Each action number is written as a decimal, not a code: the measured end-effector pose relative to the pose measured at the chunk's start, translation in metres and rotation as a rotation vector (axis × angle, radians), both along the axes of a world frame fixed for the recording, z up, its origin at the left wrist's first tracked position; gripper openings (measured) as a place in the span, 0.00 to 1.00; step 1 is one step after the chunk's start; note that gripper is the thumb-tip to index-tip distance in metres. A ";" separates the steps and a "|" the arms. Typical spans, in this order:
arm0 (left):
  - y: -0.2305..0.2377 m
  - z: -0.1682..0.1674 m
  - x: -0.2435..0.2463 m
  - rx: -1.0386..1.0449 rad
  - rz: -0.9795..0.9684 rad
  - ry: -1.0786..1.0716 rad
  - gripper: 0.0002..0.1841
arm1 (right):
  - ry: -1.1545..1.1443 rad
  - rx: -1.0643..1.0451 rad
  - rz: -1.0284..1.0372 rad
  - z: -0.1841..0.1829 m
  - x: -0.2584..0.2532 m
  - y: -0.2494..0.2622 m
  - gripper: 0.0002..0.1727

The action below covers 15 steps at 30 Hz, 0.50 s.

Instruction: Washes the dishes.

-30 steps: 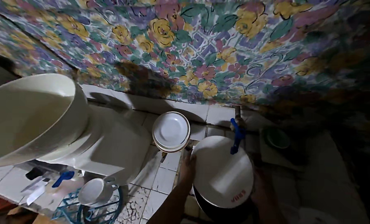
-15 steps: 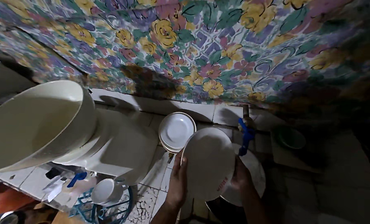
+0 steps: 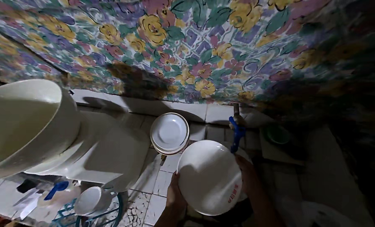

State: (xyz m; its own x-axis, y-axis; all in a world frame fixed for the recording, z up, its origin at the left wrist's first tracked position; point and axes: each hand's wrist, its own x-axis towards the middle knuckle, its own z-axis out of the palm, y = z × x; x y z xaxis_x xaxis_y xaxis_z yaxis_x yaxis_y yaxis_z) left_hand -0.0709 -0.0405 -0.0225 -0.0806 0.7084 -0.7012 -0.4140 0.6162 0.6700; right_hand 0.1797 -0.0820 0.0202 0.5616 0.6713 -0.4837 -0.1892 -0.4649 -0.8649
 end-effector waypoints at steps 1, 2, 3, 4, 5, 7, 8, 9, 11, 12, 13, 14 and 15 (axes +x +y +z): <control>-0.003 -0.002 0.000 -0.031 0.039 -0.041 0.21 | 0.000 -0.001 0.015 0.004 -0.001 0.000 0.20; -0.005 -0.003 -0.001 -0.053 0.076 -0.067 0.20 | 0.008 0.002 0.025 0.006 -0.002 0.000 0.20; -0.007 -0.001 -0.002 -0.070 0.107 -0.075 0.19 | 0.022 0.012 0.027 0.006 -0.004 0.000 0.20; -0.008 0.001 -0.004 -0.077 0.130 -0.082 0.17 | 0.037 0.018 0.024 0.004 -0.006 0.001 0.20; -0.008 0.002 -0.006 -0.078 0.147 -0.089 0.16 | 0.049 0.021 0.024 0.002 -0.008 0.001 0.20; -0.009 0.005 -0.013 -0.066 0.158 -0.107 0.16 | 0.057 0.028 0.024 -0.004 -0.012 0.002 0.20; -0.009 0.005 -0.016 -0.059 0.160 -0.112 0.16 | 0.064 0.038 0.024 -0.008 -0.013 0.001 0.20; -0.010 0.007 -0.018 -0.052 0.160 -0.107 0.15 | 0.072 0.053 0.017 -0.011 -0.014 0.001 0.20; -0.009 0.012 -0.020 -0.050 0.157 -0.090 0.13 | 0.100 0.073 -0.015 -0.013 -0.015 0.001 0.20; -0.009 0.015 -0.020 -0.050 0.157 -0.098 0.12 | 0.113 0.076 -0.029 -0.013 -0.014 0.000 0.20; -0.009 0.017 -0.021 -0.052 0.158 -0.119 0.12 | 0.126 0.075 -0.043 -0.012 -0.013 0.000 0.20; -0.009 0.019 -0.021 -0.054 0.161 -0.145 0.12 | 0.132 0.069 -0.057 -0.012 -0.012 0.000 0.20; -0.008 0.020 -0.020 -0.058 0.161 -0.167 0.11 | 0.134 0.058 -0.075 -0.010 -0.011 0.000 0.19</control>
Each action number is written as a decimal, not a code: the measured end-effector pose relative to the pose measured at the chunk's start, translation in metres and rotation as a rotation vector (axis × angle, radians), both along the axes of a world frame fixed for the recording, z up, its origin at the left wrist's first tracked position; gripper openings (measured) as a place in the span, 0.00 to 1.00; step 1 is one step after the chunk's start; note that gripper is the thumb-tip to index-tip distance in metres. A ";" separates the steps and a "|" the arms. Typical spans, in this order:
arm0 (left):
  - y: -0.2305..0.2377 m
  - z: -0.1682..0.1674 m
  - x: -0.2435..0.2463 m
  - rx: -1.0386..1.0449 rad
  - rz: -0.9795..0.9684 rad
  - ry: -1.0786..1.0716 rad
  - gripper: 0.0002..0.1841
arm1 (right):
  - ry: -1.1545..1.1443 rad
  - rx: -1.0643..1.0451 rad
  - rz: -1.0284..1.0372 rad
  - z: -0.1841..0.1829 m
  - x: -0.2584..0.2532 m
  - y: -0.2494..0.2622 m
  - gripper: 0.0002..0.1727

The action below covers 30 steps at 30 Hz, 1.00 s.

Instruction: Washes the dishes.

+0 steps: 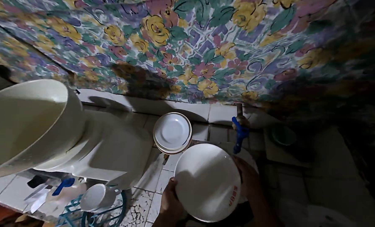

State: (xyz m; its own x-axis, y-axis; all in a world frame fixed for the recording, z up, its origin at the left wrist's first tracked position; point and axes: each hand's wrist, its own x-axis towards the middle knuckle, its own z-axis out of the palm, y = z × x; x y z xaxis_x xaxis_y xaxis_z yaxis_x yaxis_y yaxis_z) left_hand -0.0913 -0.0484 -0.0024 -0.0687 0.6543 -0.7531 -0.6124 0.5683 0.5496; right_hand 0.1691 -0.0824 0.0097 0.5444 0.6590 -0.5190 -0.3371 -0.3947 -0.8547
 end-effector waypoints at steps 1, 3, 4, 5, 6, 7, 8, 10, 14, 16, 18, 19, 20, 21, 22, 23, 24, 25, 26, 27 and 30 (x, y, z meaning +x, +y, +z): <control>0.001 0.000 0.000 -0.002 -0.007 -0.016 0.11 | 0.000 -0.015 -0.016 0.001 0.001 0.000 0.19; 0.002 -0.002 -0.002 0.000 -0.020 -0.026 0.11 | 0.003 -0.031 -0.022 0.002 0.003 0.000 0.19; 0.002 -0.003 -0.002 0.001 -0.026 -0.027 0.12 | 0.009 -0.032 -0.020 0.003 0.004 0.000 0.19; 0.002 -0.004 -0.002 0.004 -0.026 -0.024 0.12 | 0.019 -0.034 -0.017 0.004 0.004 -0.001 0.19; 0.001 -0.003 -0.001 0.005 -0.020 -0.018 0.12 | 0.034 -0.040 -0.025 0.006 0.004 -0.001 0.19; -0.001 0.000 -0.001 0.006 -0.014 -0.011 0.12 | 0.050 -0.052 -0.037 0.008 0.003 -0.001 0.19; -0.002 0.002 -0.001 0.002 -0.009 -0.003 0.11 | 0.071 -0.062 -0.049 0.008 0.002 -0.001 0.19; -0.003 0.006 -0.004 -0.002 -0.017 0.009 0.10 | 0.101 -0.085 -0.071 0.006 0.000 -0.003 0.18; -0.001 0.021 -0.008 -0.022 -0.039 0.038 0.10 | 0.146 -0.118 -0.103 -0.002 -0.004 -0.009 0.19; -0.001 0.018 -0.011 -0.035 -0.071 0.044 0.10 | 0.154 -0.133 -0.112 0.004 -0.006 -0.014 0.19; -0.002 0.013 -0.007 -0.055 -0.085 0.043 0.10 | 0.139 -0.132 -0.118 0.012 -0.005 -0.020 0.20; -0.002 0.011 -0.003 -0.065 -0.093 0.032 0.10 | 0.123 -0.137 -0.123 0.016 -0.003 -0.024 0.20; -0.003 0.009 0.002 -0.076 -0.099 0.018 0.10 | 0.101 -0.141 -0.129 0.021 0.001 -0.029 0.20; -0.005 0.008 0.008 -0.088 -0.107 0.005 0.10 | 0.078 -0.145 -0.138 0.026 0.004 -0.033 0.20; -0.006 0.007 0.013 -0.098 -0.117 -0.004 0.10 | 0.063 -0.150 -0.151 0.029 0.008 -0.036 0.20; -0.008 0.007 0.017 -0.110 -0.126 -0.010 0.10 | 0.056 -0.159 -0.166 0.031 0.011 -0.038 0.21; -0.009 0.008 0.021 -0.125 -0.128 -0.018 0.11 | 0.059 -0.160 -0.183 0.033 0.014 -0.040 0.20; -0.009 0.010 0.023 -0.140 -0.126 -0.025 0.12 | 0.068 -0.148 -0.195 0.032 0.017 -0.042 0.20; -0.009 0.012 0.024 -0.152 -0.121 -0.036 0.13 | 0.081 -0.122 -0.206 0.030 0.019 -0.043 0.20; -0.008 0.014 0.025 -0.150 -0.124 -0.041 0.13 | 0.097 -0.108 -0.215 0.029 0.019 -0.043 0.20; -0.002 0.026 0.021 -0.078 -0.160 -0.025 0.14 | 0.175 -0.081 -0.266 0.021 0.013 -0.039 0.19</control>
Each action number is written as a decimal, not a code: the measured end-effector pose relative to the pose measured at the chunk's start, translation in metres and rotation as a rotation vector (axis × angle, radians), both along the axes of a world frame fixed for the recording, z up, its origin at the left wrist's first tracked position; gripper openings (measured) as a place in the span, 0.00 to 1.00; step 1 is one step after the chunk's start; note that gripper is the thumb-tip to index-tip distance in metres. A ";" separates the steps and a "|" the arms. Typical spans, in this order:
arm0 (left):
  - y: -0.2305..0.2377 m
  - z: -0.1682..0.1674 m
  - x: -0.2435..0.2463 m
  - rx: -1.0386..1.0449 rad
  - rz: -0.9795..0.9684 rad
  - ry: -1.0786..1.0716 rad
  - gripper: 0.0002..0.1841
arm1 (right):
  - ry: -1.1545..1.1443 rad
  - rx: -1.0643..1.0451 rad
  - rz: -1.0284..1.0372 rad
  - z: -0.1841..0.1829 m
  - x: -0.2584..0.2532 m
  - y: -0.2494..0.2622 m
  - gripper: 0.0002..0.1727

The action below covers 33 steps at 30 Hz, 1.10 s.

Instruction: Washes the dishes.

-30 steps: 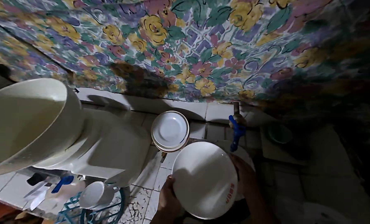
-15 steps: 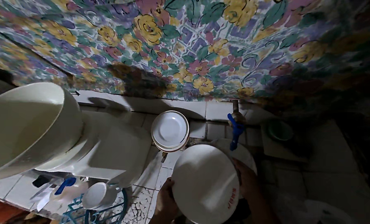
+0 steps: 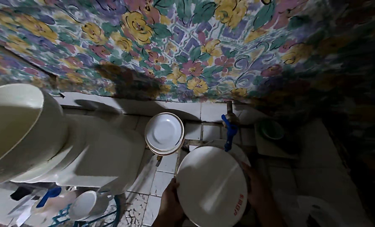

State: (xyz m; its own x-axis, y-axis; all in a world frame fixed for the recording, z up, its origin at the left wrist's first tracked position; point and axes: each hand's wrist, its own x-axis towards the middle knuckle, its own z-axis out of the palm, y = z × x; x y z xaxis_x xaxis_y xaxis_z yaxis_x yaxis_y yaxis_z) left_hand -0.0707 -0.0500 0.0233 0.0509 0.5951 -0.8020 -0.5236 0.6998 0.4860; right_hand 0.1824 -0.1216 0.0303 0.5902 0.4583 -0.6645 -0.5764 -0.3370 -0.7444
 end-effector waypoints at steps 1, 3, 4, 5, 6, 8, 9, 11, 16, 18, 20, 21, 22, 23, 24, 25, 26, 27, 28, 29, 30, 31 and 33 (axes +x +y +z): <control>0.003 0.004 -0.003 0.049 -0.017 0.036 0.14 | 0.028 0.036 -0.016 -0.007 -0.003 0.002 0.19; 0.007 0.010 -0.012 0.192 -0.074 0.095 0.13 | 0.077 0.131 -0.027 -0.024 -0.011 0.004 0.22; 0.010 0.012 -0.017 0.266 -0.096 0.103 0.12 | 0.089 0.175 -0.029 -0.033 -0.016 0.007 0.24; 0.013 0.012 -0.022 0.337 -0.117 0.100 0.11 | 0.089 0.208 -0.035 -0.037 -0.020 0.011 0.25; 0.017 0.011 -0.026 0.399 -0.141 0.096 0.10 | 0.087 0.255 -0.033 -0.039 -0.023 0.015 0.27; 0.024 0.004 -0.031 0.482 -0.155 0.137 0.11 | 0.058 0.336 -0.013 -0.037 -0.027 0.025 0.29; 0.027 -0.003 -0.033 0.503 -0.151 0.183 0.12 | 0.025 0.338 0.000 -0.031 -0.029 0.029 0.28; 0.033 -0.024 -0.034 0.503 -0.151 0.317 0.16 | -0.078 0.279 0.070 -0.017 -0.035 0.037 0.24; 0.022 -0.068 -0.028 0.216 -0.426 0.653 0.23 | -0.193 0.099 0.401 0.033 -0.072 0.032 0.27; 0.011 -0.074 -0.021 0.149 -0.605 0.694 0.26 | -0.200 0.084 0.509 0.056 -0.090 0.021 0.36; -0.001 -0.079 -0.017 0.132 -0.661 0.612 0.27 | -0.184 0.129 0.632 0.079 -0.104 0.009 0.45; -0.007 -0.081 -0.016 0.096 -0.607 0.515 0.28 | -0.159 0.185 0.673 0.086 -0.107 0.004 0.44; -0.013 -0.082 -0.013 0.050 -0.529 0.406 0.28 | -0.131 0.268 0.698 0.087 -0.107 0.000 0.39; -0.017 -0.077 -0.010 0.036 -0.512 0.328 0.28 | -0.096 0.361 0.701 0.083 -0.103 -0.004 0.33; -0.019 -0.064 -0.011 0.071 -0.571 0.286 0.28 | -0.045 0.424 0.678 0.078 -0.096 -0.008 0.29; -0.021 -0.040 -0.014 0.120 -0.659 0.287 0.26 | -0.029 0.407 0.640 0.071 -0.090 -0.012 0.26; -0.024 -0.015 -0.018 0.158 -0.766 0.324 0.24 | -0.091 0.303 0.621 0.057 -0.081 -0.018 0.24; -0.028 0.019 -0.027 0.193 -0.905 0.380 0.23 | -0.225 0.144 0.598 0.037 -0.070 -0.026 0.22; -0.035 0.059 -0.040 0.198 -1.002 0.370 0.23 | -0.379 -0.031 0.572 0.014 -0.059 -0.034 0.23; -0.045 0.089 -0.058 0.215 -1.025 0.336 0.23 | -0.499 -0.198 0.548 -0.005 -0.047 -0.042 0.27; -0.058 0.107 -0.074 0.233 -0.974 0.283 0.22 | -0.550 -0.350 0.527 -0.022 -0.034 -0.051 0.32; -0.071 0.116 -0.088 0.263 -0.903 0.216 0.21 | -0.562 -0.445 0.481 -0.044 -0.023 -0.061 0.36; -0.089 0.120 -0.098 0.324 -0.760 0.110 0.20 | -0.502 -0.502 0.421 -0.080 -0.008 -0.077 0.39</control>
State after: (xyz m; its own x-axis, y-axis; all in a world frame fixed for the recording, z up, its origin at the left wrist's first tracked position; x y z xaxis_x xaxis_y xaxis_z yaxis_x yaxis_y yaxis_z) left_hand -0.1692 -0.1388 0.1434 0.4635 0.6325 -0.6206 0.0973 0.6598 0.7451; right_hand 0.1743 -0.1989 -0.0492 0.7168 0.4260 -0.5520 0.0337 -0.8119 -0.5828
